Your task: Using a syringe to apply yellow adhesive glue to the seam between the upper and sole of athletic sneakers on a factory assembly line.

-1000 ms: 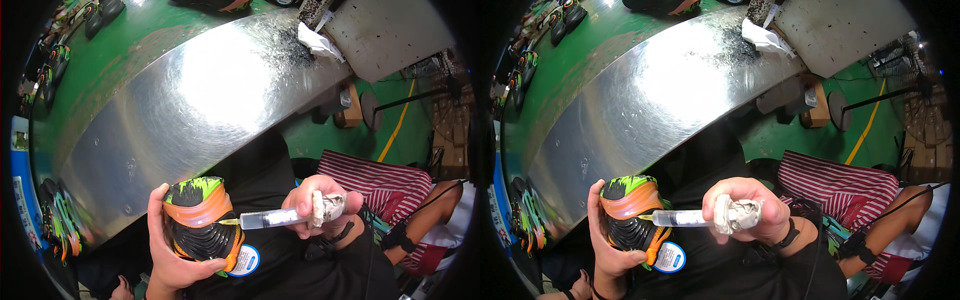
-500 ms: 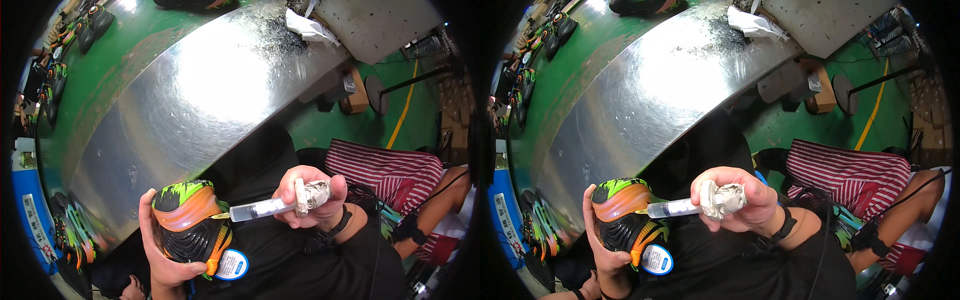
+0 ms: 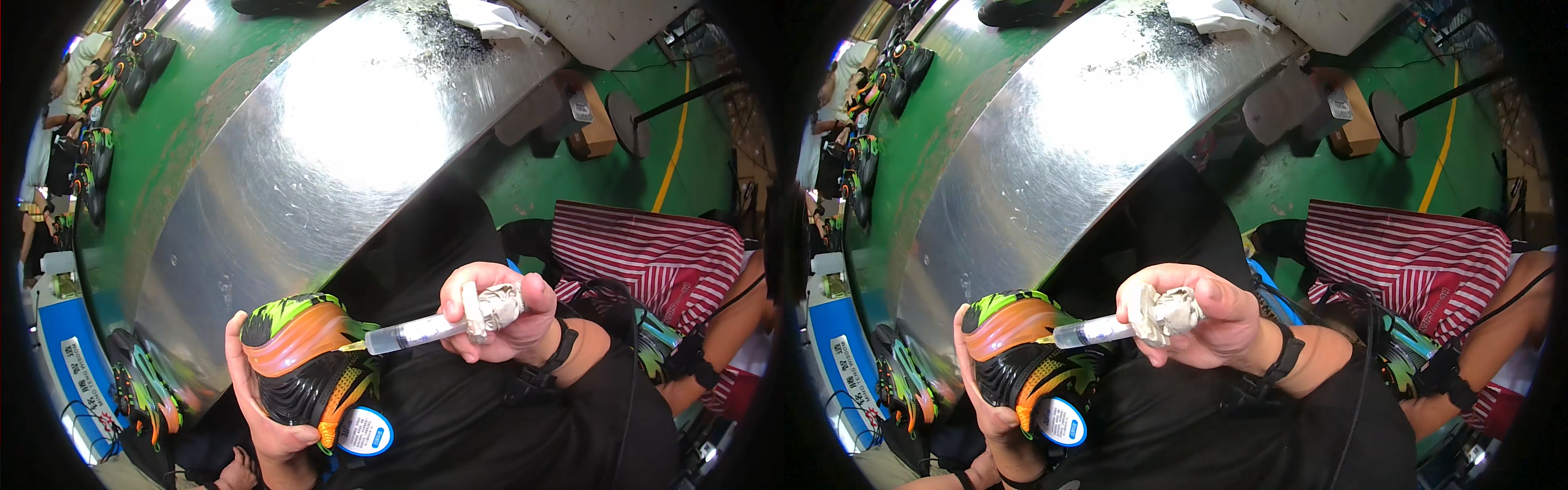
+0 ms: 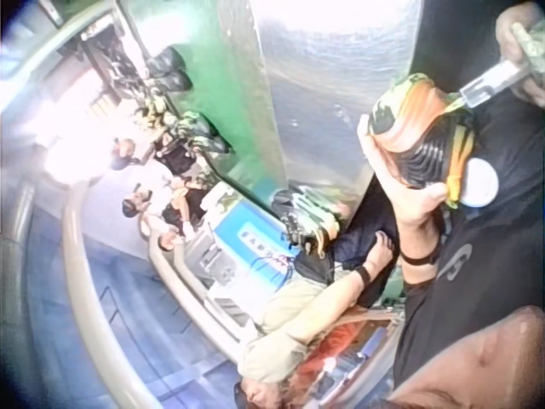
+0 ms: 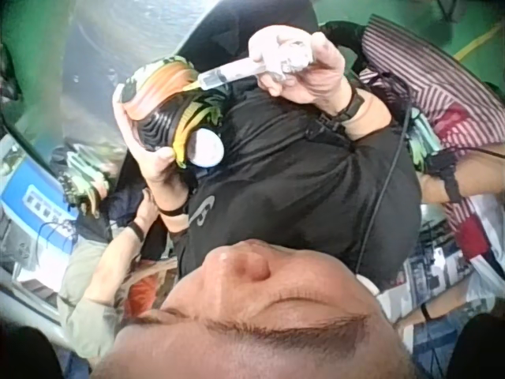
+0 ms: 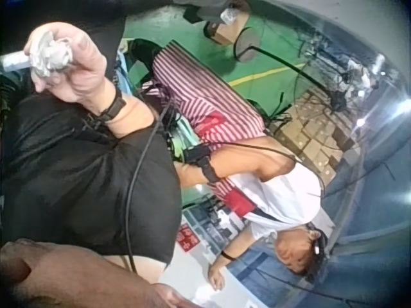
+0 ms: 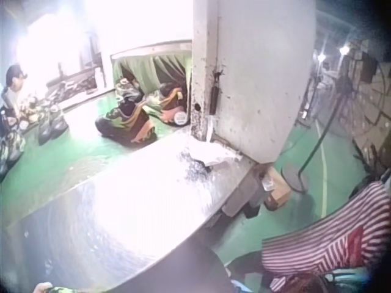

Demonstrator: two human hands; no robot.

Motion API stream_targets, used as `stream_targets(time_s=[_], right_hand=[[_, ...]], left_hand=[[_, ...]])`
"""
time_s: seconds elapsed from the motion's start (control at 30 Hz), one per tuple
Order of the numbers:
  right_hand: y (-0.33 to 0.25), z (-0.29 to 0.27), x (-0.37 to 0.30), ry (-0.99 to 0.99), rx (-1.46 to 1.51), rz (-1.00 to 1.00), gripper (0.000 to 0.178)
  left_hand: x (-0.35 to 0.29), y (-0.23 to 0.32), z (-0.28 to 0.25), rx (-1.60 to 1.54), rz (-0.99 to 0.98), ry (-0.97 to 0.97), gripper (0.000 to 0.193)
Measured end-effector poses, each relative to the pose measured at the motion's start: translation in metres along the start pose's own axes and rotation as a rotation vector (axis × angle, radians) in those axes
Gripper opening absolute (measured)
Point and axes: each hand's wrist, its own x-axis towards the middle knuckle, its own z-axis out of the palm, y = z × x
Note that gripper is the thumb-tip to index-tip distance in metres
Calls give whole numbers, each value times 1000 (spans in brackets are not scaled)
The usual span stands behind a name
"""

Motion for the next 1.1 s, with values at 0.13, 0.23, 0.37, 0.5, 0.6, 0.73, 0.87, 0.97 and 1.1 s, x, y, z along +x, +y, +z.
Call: stream_targets(time_s=[0.13, 0.23, 0.37, 0.5, 0.6, 0.73, 0.87, 0.97, 1.1], right_hand=[[1, -2, -1, -17, 39, -5, 74], [2, -3, -1, -12, 64, 6, 73], [2, -5, -3, -18, 117, 15, 73], [3, -6, -5, 17, 91, 22, 72], [4, -4, -6, 50, 82, 32, 71], [-4, -1, -5, 8, -15, 14, 77], [-25, 2, -7, -59, -132, -133, 70], [-23, -1, 0, -114, -149, -279, 90], [-20, -2, 3, -74, -254, -262, 82]], left_hand=[[1, 1, 0, 23, 3, -8, 133], [0, 1, 1, 24, 4, -2, 133], [0, 0, -1, 31, 1, 5, 134], [0, 0, -2, 26, 4, -1, 134], [0, 0, -5, 47, 17, -12, 134], [-2, 2, -14, 16, -4, -1, 134], [0, 5, -32, -22, -17, 91, 132], [4, 4, -40, 14, 74, -61, 109], [-1, 3, -41, -327, 43, 59, 124]])
